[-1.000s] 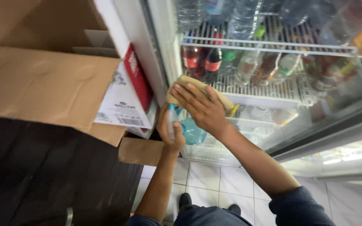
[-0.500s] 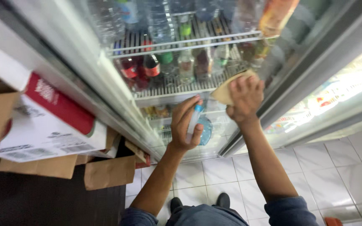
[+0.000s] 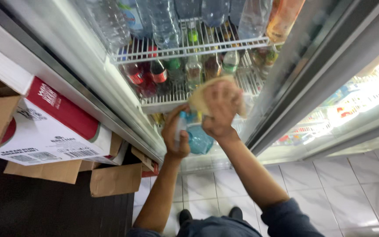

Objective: The person cleans the glass door and frame of a beverage refrigerator using a spray bottle and a cloth, wiping the exterior surfaces and the edges of the open door.

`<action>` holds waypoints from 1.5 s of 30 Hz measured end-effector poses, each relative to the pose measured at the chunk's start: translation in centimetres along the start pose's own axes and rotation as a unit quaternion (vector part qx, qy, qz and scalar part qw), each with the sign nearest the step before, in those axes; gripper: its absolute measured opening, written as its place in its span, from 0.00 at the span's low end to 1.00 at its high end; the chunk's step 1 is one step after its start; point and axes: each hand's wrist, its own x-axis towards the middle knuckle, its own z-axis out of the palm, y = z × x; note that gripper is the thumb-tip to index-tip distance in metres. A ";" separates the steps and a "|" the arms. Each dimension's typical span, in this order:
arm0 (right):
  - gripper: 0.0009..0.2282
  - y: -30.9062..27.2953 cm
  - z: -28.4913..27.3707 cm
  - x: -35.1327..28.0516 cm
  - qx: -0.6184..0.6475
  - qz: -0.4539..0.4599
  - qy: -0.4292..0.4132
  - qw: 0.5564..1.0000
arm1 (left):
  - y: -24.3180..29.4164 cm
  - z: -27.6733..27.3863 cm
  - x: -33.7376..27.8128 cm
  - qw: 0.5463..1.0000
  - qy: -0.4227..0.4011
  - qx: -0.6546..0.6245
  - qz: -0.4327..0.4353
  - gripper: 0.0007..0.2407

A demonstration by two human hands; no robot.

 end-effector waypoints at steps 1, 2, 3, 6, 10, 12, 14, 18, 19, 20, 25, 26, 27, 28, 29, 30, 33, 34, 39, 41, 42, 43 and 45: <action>0.24 0.6 0.0 -0.6 -0.014 -0.037 -0.012 0.999 | -0.2 -0.3 -0.2 1.000 0.009 -0.006 -0.006 0.32; 0.24 1.9 0.1 -0.6 -0.027 -0.077 -0.021 0.996 | -0.2 -0.2 -0.3 1.000 0.007 -0.013 -0.013 0.32; 0.24 3.3 -0.1 -0.5 -0.041 -0.117 -0.030 0.992 | 0.0 -0.2 -0.3 1.000 0.005 -0.019 -0.021 0.32; 0.29 6.9 -3.5 0.8 -0.083 -0.058 -0.024 0.995 | 0.6 -0.3 -0.1 1.000 -0.003 -0.010 -0.024 0.32; 0.25 5.0 -5.4 3.3 -0.052 0.096 0.125 0.986 | 1.2 -0.7 0.5 1.000 -0.019 0.011 -0.003 0.31; 0.26 2.6 -3.5 4.3 -0.016 0.154 0.156 0.976 | 1.5 -1.1 0.7 1.000 -0.024 0.010 0.004 0.31; 0.28 0.5 -2.1 4.7 -0.034 0.129 0.107 0.985 | 1.6 -1.9 1.0 0.999 -0.021 0.017 0.016 0.31; 0.28 -4.2 1.3 3.9 -0.069 0.068 -0.047 0.994 | 1.4 -4.5 1.0 0.997 -0.010 0.069 0.031 0.31; 0.26 -5.3 2.1 3.7 -0.057 0.026 -0.039 0.997 | 1.2 -5.3 0.8 0.996 -0.008 0.088 0.031 0.31; 0.25 -6.6 2.9 3.7 -0.043 -0.014 -0.031 0.998 | 0.9 -6.2 0.7 0.996 0.003 0.089 0.029 0.31; 0.23 -12.0 5.7 5.7 -0.020 -0.133 -0.044 0.990 | -0.4 -10.0 -0.9 0.995 0.086 0.058 0.001 0.33; 0.23 -13.2 6.3 6.1 -0.020 -0.142 -0.048 0.988 | -0.6 -10.6 -1.3 0.991 0.114 0.067 0.004 0.34; 0.24 -14.2 6.9 6.5 -0.020 -0.152 -0.051 0.987 | -1.0 -11.0 -1.7 0.987 0.142 0.076 0.007 0.35; 0.23 -15.1 7.4 6.8 -0.010 -0.170 -0.064 0.983 | -1.5 -11.5 -2.1 0.982 0.169 0.085 0.011 0.36; 0.23 -15.9 7.9 7.0 0.001 -0.188 -0.076 0.979 | -1.9 -12.0 -2.5 0.981 0.181 0.075 0.013 0.35; 0.23 -16.4 8.3 6.9 0.010 -0.205 -0.090 0.974 | -2.4 -12.3 -3.1 0.979 0.192 0.064 0.013 0.35; 0.26 -16.8 8.6 5.9 0.003 -0.248 -0.138 0.959 | -3.8 -12.8 -4.9 0.978 0.209 -0.003 -0.016 0.35; 0.26 -16.5 8.4 5.4 -0.017 -0.259 -0.139 0.956 | -4.2 -12.8 -5.5 0.976 0.211 -0.033 -0.032 0.35; 0.21 -13.0 6.9 2.3 -0.060 -0.266 -0.137 0.952 | -4.1 -12.0 -6.6 0.989 0.117 0.058 -0.070 0.33; 0.20 -11.0 6.3 0.9 -0.057 -0.253 -0.138 0.956 | -3.3 -10.6 -6.2 0.992 0.083 0.062 -0.066 0.32; 0.20 -9.9 5.9 0.2 -0.056 -0.245 -0.139 0.958 | -2.8 -9.7 -5.9 0.995 0.068 0.054 -0.056 0.31; 0.19 -8.8 5.5 -0.6 -0.060 -0.235 -0.132 0.961 | -2.4 -8.8 -5.7 0.996 0.053 0.046 -0.047 0.30; 0.18 -6.3 4.5 -2.1 -0.074 -0.217 -0.120 0.966 | -1.8 -6.8 -5.1 0.998 0.023 0.020 -0.053 0.30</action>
